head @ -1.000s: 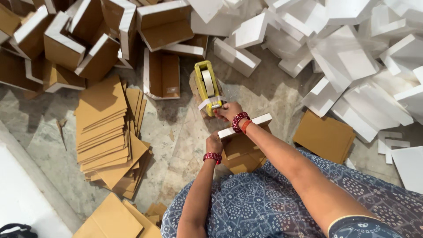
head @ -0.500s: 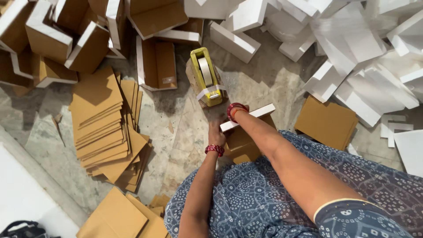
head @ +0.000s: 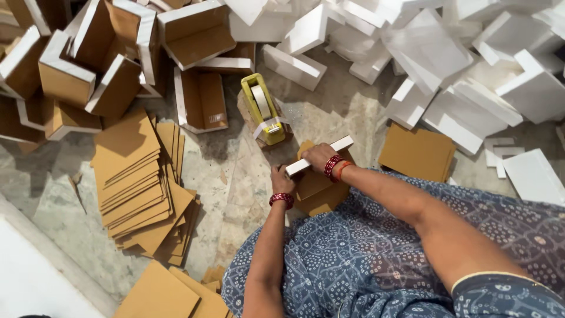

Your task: The person sits on the floor and assembles small cardboard boxes by inserting white foam inserts into the cardboard frames. They use a handheld tape dispenser to secure the foam pieces to the cardboard, repeating this process for multiple units.

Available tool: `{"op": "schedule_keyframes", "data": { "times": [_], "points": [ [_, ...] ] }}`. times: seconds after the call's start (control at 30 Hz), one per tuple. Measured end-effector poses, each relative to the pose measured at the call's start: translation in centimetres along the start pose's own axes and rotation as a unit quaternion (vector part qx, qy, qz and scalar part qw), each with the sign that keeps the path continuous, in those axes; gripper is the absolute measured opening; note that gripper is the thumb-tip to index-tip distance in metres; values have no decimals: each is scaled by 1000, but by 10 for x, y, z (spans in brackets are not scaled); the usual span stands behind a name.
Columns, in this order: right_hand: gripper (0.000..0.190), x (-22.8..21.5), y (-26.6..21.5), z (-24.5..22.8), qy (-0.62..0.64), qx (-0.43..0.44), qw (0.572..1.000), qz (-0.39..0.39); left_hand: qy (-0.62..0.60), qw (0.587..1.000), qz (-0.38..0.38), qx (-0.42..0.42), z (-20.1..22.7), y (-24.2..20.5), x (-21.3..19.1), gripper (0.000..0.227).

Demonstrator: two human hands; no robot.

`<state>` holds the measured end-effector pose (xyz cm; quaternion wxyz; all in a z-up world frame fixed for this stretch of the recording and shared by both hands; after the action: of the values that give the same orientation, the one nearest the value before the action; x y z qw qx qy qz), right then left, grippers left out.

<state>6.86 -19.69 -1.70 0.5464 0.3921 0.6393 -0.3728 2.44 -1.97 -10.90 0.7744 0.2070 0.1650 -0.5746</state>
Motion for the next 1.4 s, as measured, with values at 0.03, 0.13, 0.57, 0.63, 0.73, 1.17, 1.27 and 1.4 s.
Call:
{"op": "schedule_keyframes", "data": {
  "times": [0.03, 0.13, 0.57, 0.63, 0.73, 1.17, 1.27, 1.4],
  "points": [
    [17, -2, -4, -2, -15, -1, 1000, -2, -37, 999, 8, -29, 8, 2, -7, 42],
    [44, -25, -24, 9, 98, 132, 962, 219, -167, 968, 15, -189, 29, 11, -31, 47],
    [30, 82, -55, 29, 339, 202, 917, -53, 188, 981, -47, 26, 73, 31, -77, 38],
    [26, 66, -17, 51, 243, 150, 958, -5, 201, 975, -74, 57, 58, 38, -75, 44],
    [34, 28, 62, 62, 271, 184, 932, 156, 192, 974, -93, 74, 37, 44, -64, 47],
    [35, -7, 37, -8, 532, 310, 784, 80, 119, 984, -83, 101, 56, 49, -81, 45],
    [30, 3, -31, -10, 592, 377, 711, -27, 168, 975, -121, 81, 63, 50, -76, 46],
    [34, 52, -66, -12, 707, 422, 563, -75, 178, 972, -118, 99, 67, 51, -74, 44]
  ]
}}
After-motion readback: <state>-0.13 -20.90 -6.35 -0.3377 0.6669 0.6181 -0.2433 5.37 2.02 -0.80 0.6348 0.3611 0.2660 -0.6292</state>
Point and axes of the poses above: each hand's wrist, its own y-axis towards the middle knuckle, its own x-axis out of the palm, z = x × y, the point moved 2 cm from there along y, towards the middle knuckle, and after that the axes turned 14 degrees about z, right-handed, at the moved point
